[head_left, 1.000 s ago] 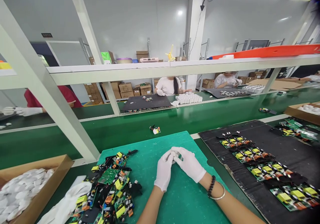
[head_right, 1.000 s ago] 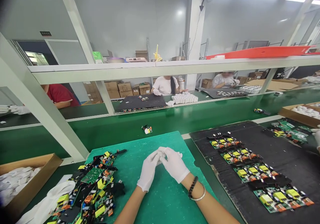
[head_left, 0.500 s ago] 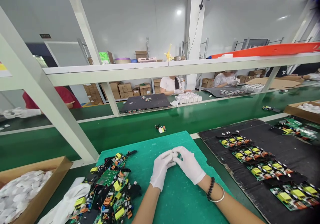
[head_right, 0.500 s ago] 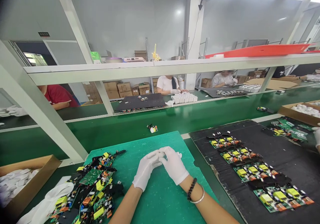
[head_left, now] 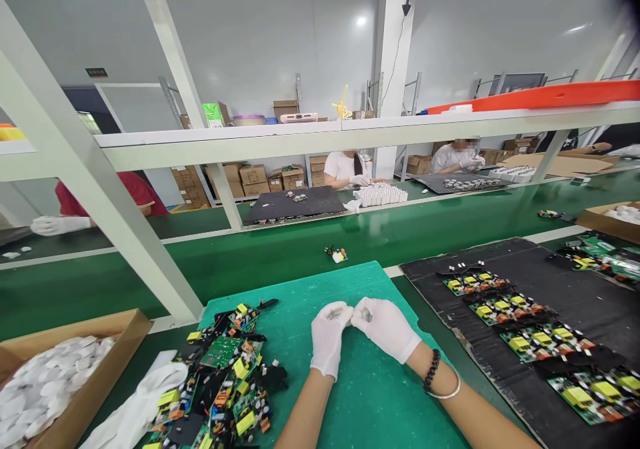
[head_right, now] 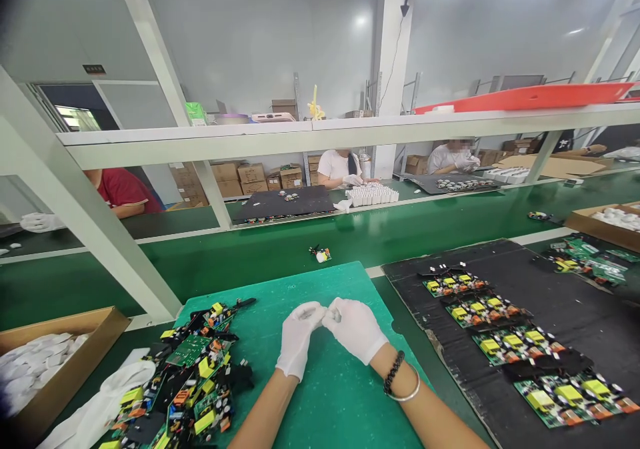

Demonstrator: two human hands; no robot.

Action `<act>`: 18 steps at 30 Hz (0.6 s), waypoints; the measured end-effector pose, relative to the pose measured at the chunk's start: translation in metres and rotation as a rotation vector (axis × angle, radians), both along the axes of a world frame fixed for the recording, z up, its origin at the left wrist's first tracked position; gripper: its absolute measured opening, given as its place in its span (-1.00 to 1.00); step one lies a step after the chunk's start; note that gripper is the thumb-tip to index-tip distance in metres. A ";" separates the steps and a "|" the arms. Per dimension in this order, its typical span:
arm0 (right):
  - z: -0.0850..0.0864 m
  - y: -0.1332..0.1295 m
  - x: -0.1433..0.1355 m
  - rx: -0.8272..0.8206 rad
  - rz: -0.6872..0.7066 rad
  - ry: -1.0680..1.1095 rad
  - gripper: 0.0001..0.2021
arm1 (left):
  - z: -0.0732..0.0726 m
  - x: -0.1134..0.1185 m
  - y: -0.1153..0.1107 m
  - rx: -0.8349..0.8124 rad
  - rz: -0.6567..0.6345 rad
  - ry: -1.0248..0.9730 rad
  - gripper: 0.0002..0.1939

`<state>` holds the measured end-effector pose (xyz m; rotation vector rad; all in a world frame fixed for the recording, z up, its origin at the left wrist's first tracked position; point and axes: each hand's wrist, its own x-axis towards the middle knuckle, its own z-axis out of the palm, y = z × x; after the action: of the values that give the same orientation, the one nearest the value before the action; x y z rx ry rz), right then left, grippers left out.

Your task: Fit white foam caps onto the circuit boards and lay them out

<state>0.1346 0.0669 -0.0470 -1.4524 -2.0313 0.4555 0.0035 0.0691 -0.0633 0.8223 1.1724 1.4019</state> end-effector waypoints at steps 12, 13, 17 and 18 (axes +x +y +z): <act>0.005 -0.002 0.009 0.105 0.031 -0.069 -0.82 | 0.008 -0.015 0.002 -0.047 -0.078 -0.299 -0.60; 0.004 -0.003 0.007 0.122 0.054 -0.099 -0.82 | 0.007 -0.015 0.003 -0.065 -0.099 -0.344 -0.60; -0.001 -0.002 0.006 0.085 0.121 -0.194 -0.79 | 0.000 -0.014 0.004 -0.082 -0.166 -0.435 -0.60; -0.001 -0.001 0.009 0.072 0.116 -0.188 -0.76 | -0.001 -0.013 0.003 -0.069 -0.183 -0.437 -0.57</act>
<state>0.1433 0.0663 -0.0479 -1.3842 -2.2651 0.2978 -0.0099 0.0724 -0.0643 0.5231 0.7833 1.2987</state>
